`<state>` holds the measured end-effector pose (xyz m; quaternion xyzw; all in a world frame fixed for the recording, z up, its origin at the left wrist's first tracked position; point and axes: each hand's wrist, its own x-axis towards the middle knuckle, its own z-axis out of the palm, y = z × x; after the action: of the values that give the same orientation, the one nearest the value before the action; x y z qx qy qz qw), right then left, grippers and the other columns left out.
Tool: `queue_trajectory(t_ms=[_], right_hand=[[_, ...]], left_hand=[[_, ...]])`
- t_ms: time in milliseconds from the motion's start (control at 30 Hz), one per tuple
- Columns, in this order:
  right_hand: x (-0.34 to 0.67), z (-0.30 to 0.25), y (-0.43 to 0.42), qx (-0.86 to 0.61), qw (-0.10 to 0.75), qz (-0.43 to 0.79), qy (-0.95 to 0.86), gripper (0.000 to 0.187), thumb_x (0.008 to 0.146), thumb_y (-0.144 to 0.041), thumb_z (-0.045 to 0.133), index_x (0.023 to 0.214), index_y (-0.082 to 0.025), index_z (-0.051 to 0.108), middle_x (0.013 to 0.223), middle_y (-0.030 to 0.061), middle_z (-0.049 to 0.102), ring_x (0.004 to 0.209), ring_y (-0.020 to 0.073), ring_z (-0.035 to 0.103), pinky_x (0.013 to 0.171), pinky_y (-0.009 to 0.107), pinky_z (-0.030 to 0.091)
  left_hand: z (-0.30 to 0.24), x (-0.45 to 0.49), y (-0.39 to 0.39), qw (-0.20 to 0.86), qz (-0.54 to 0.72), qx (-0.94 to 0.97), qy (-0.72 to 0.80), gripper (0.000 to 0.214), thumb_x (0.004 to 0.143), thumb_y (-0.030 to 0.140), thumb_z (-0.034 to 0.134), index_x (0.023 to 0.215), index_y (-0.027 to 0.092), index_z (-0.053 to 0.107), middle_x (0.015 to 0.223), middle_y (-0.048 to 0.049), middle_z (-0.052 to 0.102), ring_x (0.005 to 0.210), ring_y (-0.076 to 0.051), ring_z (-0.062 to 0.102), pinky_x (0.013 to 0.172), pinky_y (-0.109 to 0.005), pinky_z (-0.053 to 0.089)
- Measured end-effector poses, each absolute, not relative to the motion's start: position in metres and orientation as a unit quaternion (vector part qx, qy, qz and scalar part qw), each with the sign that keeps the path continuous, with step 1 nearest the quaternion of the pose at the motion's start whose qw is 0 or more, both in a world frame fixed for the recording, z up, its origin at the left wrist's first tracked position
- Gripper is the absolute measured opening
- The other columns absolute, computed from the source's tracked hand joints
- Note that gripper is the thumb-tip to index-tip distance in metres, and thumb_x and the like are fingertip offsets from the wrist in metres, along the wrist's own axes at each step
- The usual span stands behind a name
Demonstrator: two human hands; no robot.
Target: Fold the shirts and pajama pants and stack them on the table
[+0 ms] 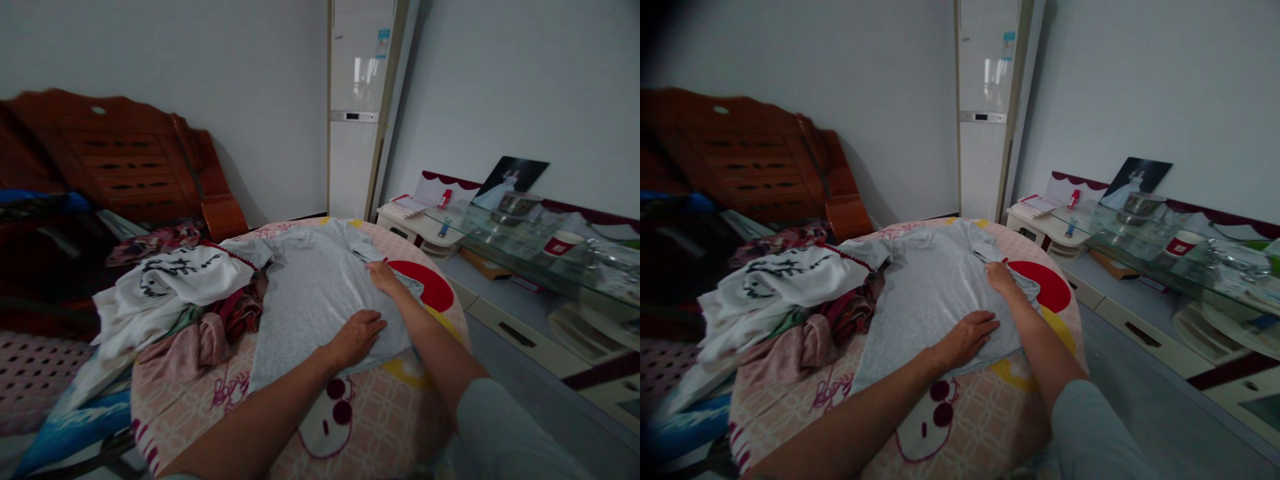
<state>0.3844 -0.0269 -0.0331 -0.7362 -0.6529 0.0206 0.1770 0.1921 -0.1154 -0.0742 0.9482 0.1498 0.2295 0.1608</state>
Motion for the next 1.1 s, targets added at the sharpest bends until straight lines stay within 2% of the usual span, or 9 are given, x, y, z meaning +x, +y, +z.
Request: queue_trajectory(t_ms=[200, 300, 367, 500, 567, 833, 900, 1000, 1100], right_hand=[[0.395, -0.026, 0.005, -0.780, 0.216, -0.014, -0.587, 0.042, 0.090, -0.011, 0.038, 0.118, -0.013, 0.069, 0.119, 0.0139, 0.070, 0.114, 0.0230, 0.062, 0.100, 0.032, 0.042], [0.402, -0.020, 0.018, -0.799, 0.284, -0.057, -0.527, 0.041, 0.093, -0.017, 0.036, 0.119, -0.014, 0.068, 0.118, 0.0121, 0.070, 0.112, 0.0224, 0.062, 0.098, 0.031, 0.043], [0.407, -0.020, 0.026, -0.816, 0.310, -0.072, -0.482, 0.040, 0.094, -0.022, 0.040, 0.125, -0.012, 0.064, 0.119, 0.0146, 0.068, 0.114, 0.0240, 0.061, 0.098, 0.032, 0.043], [0.408, -0.029, 0.043, -0.873, 0.217, 0.032, -0.435, 0.055, 0.086, -0.047, 0.060, 0.122, -0.005, 0.064, 0.124, 0.0248, 0.063, 0.118, 0.0333, 0.058, 0.094, 0.039, 0.047], [0.405, -0.031, 0.051, -0.878, 0.168, 0.073, -0.442, 0.060, 0.081, -0.052, 0.066, 0.118, -0.005, 0.065, 0.125, 0.0262, 0.062, 0.119, 0.0355, 0.057, 0.093, 0.041, 0.048], [0.399, -0.014, 0.076, -0.864, 0.107, 0.103, -0.481, 0.065, 0.065, -0.031, 0.083, 0.122, -0.009, 0.062, 0.118, 0.0172, 0.067, 0.109, 0.0270, 0.064, 0.085, 0.030, 0.052], [0.402, -0.012, 0.081, -0.862, 0.125, 0.079, -0.484, 0.053, 0.071, -0.028, 0.077, 0.118, -0.008, 0.065, 0.116, 0.0177, 0.068, 0.108, 0.0266, 0.065, 0.084, 0.029, 0.051], [0.406, -0.014, 0.084, -0.863, 0.157, -0.010, -0.480, 0.032, 0.084, -0.018, 0.059, 0.114, -0.008, 0.067, 0.114, 0.0197, 0.069, 0.109, 0.0267, 0.064, 0.089, 0.032, 0.048], [0.407, -0.018, 0.085, -0.859, 0.150, -0.061, -0.485, 0.033, 0.088, -0.010, 0.048, 0.116, -0.007, 0.066, 0.114, 0.0217, 0.069, 0.110, 0.0263, 0.064, 0.094, 0.035, 0.044]], left_hand=[[-0.072, 0.194, -0.120, 0.153, 0.210, 0.953, 0.153, 0.036, 0.092, 0.015, 0.050, 0.127, 0.013, 0.057, 0.134, -0.0154, 0.057, 0.124, -0.024, 0.053, 0.110, -0.042, 0.042], [-0.071, 0.195, -0.120, 0.160, 0.199, 0.954, 0.156, 0.036, 0.092, 0.016, 0.050, 0.127, 0.014, 0.057, 0.136, -0.0151, 0.057, 0.126, -0.024, 0.053, 0.110, -0.041, 0.041], [-0.071, 0.195, -0.121, 0.160, 0.194, 0.955, 0.156, 0.036, 0.093, 0.016, 0.049, 0.128, 0.015, 0.056, 0.136, -0.0149, 0.056, 0.127, -0.024, 0.052, 0.111, -0.042, 0.040], [-0.074, 0.195, -0.122, 0.154, 0.182, 0.958, 0.161, 0.040, 0.093, 0.016, 0.049, 0.133, 0.017, 0.052, 0.140, -0.0137, 0.054, 0.131, -0.026, 0.049, 0.113, -0.045, 0.037], [-0.077, 0.196, -0.123, 0.154, 0.179, 0.958, 0.162, 0.041, 0.094, 0.016, 0.047, 0.134, 0.018, 0.051, 0.141, -0.0130, 0.053, 0.132, -0.025, 0.048, 0.114, -0.046, 0.035], [-0.083, 0.196, -0.124, 0.158, 0.183, 0.957, 0.159, 0.043, 0.095, 0.015, 0.043, 0.137, 0.017, 0.049, 0.144, -0.0133, 0.050, 0.134, -0.026, 0.046, 0.116, -0.048, 0.033], [-0.084, 0.196, -0.124, 0.165, 0.178, 0.957, 0.162, 0.044, 0.095, 0.015, 0.044, 0.138, 0.018, 0.049, 0.146, -0.0133, 0.049, 0.135, -0.026, 0.045, 0.116, -0.048, 0.032], [-0.086, 0.195, -0.125, 0.175, 0.173, 0.955, 0.164, 0.045, 0.095, 0.016, 0.044, 0.140, 0.019, 0.047, 0.147, -0.0133, 0.048, 0.137, -0.026, 0.044, 0.117, -0.049, 0.031], [-0.086, 0.195, -0.126, 0.182, 0.177, 0.953, 0.166, 0.045, 0.096, 0.016, 0.044, 0.141, 0.019, 0.047, 0.148, -0.0133, 0.048, 0.138, -0.026, 0.043, 0.117, -0.049, 0.030]])
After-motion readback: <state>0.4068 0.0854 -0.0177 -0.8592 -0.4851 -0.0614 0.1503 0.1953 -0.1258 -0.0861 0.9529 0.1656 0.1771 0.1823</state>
